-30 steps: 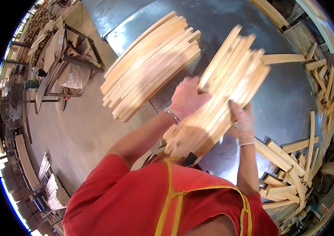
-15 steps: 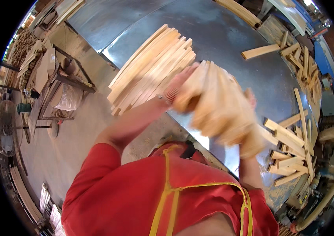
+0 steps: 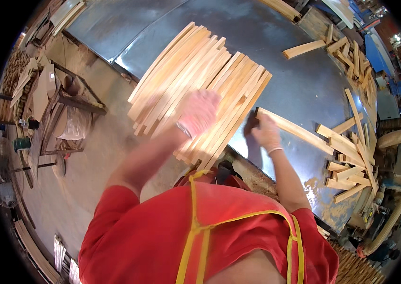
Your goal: The person repeatedly picks up thin wooden planks from a metal table and stacks them into a neat pile. The person handles the planks one at a time, aligning them before adding them to the growing stack.
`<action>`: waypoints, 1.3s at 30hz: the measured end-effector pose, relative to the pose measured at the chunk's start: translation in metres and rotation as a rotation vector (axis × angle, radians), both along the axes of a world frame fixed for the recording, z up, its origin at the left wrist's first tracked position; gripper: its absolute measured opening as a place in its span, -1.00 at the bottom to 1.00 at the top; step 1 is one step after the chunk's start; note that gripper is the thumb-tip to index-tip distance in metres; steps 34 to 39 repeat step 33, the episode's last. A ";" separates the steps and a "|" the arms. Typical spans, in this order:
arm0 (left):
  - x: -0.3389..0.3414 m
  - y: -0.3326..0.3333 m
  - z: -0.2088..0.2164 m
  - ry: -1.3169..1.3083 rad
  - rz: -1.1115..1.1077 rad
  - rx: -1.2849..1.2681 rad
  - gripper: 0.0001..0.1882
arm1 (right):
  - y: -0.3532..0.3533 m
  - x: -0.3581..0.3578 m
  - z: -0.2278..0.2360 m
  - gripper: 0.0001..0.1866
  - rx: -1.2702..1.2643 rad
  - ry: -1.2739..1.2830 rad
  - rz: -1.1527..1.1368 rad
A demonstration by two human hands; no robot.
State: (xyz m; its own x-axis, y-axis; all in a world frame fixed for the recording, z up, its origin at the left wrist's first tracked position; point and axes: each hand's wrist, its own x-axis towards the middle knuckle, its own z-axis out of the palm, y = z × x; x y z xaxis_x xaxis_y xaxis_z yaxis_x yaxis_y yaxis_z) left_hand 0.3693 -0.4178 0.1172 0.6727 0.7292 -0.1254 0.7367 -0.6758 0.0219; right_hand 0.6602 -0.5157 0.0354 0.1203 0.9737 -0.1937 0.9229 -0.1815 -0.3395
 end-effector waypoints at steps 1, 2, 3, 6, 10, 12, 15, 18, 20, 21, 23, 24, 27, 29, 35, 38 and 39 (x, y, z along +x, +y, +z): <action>0.011 -0.035 -0.005 -0.032 -0.020 0.067 -0.46 | -0.005 0.021 0.002 -0.15 0.069 -0.163 -0.043; 0.020 -0.066 -0.015 -0.060 -0.039 0.132 -0.43 | -0.013 0.041 0.004 -0.12 0.138 -0.322 -0.085; 0.024 -0.085 -0.034 -0.138 -0.038 0.120 -0.42 | -0.020 0.062 0.007 -0.11 0.121 -0.382 -0.071; 0.025 -0.108 -0.075 -0.327 -0.023 0.075 -0.39 | -0.015 0.124 -0.001 -0.11 -0.133 -0.308 -0.159; 0.014 -0.104 -0.066 -0.374 0.017 -0.013 -0.37 | 0.009 0.167 0.010 -0.18 -0.178 -0.410 -0.085; 0.011 -0.102 -0.058 -0.319 0.030 -0.130 -0.38 | 0.035 0.182 0.014 -0.21 -0.202 -0.402 -0.080; -0.034 -0.105 -0.044 -0.970 0.524 -0.280 -0.58 | 0.072 0.214 0.003 -0.20 -0.030 -0.062 -0.187; -0.118 -0.114 -0.054 -1.125 1.065 -0.051 -0.65 | 0.094 0.210 0.002 -0.16 0.159 0.715 -0.625; -0.176 -0.114 -0.090 -0.786 1.291 -0.092 -0.58 | 0.091 0.176 -0.001 -0.26 0.188 0.907 -0.680; -0.201 -0.102 -0.106 -0.869 1.407 -0.420 -0.55 | 0.090 0.166 -0.026 -0.31 0.206 1.005 -0.750; -0.210 -0.083 -0.126 -1.044 1.491 -0.905 -0.47 | 0.074 0.135 -0.056 -0.55 -0.110 0.679 -0.452; -0.212 -0.082 -0.135 -1.164 1.496 -1.027 -0.43 | 0.067 0.065 -0.032 -0.60 -0.288 0.919 -0.515; -0.220 -0.076 -0.163 -1.362 1.351 -1.313 -0.27 | 0.032 -0.038 -0.012 -0.35 -0.214 1.247 -0.390; -0.233 -0.075 -0.176 -1.377 1.176 -1.467 -0.07 | 0.015 -0.050 -0.035 -0.21 -0.193 1.144 -0.398; -0.227 -0.039 -0.158 -1.084 0.929 -1.463 -0.03 | 0.004 -0.047 -0.054 -0.12 -0.170 0.896 -0.423; -0.227 -0.039 -0.158 -1.084 0.929 -1.463 -0.03 | 0.004 -0.047 -0.054 -0.12 -0.170 0.896 -0.423; -0.227 -0.039 -0.158 -1.084 0.929 -1.463 -0.03 | 0.004 -0.047 -0.054 -0.12 -0.170 0.896 -0.423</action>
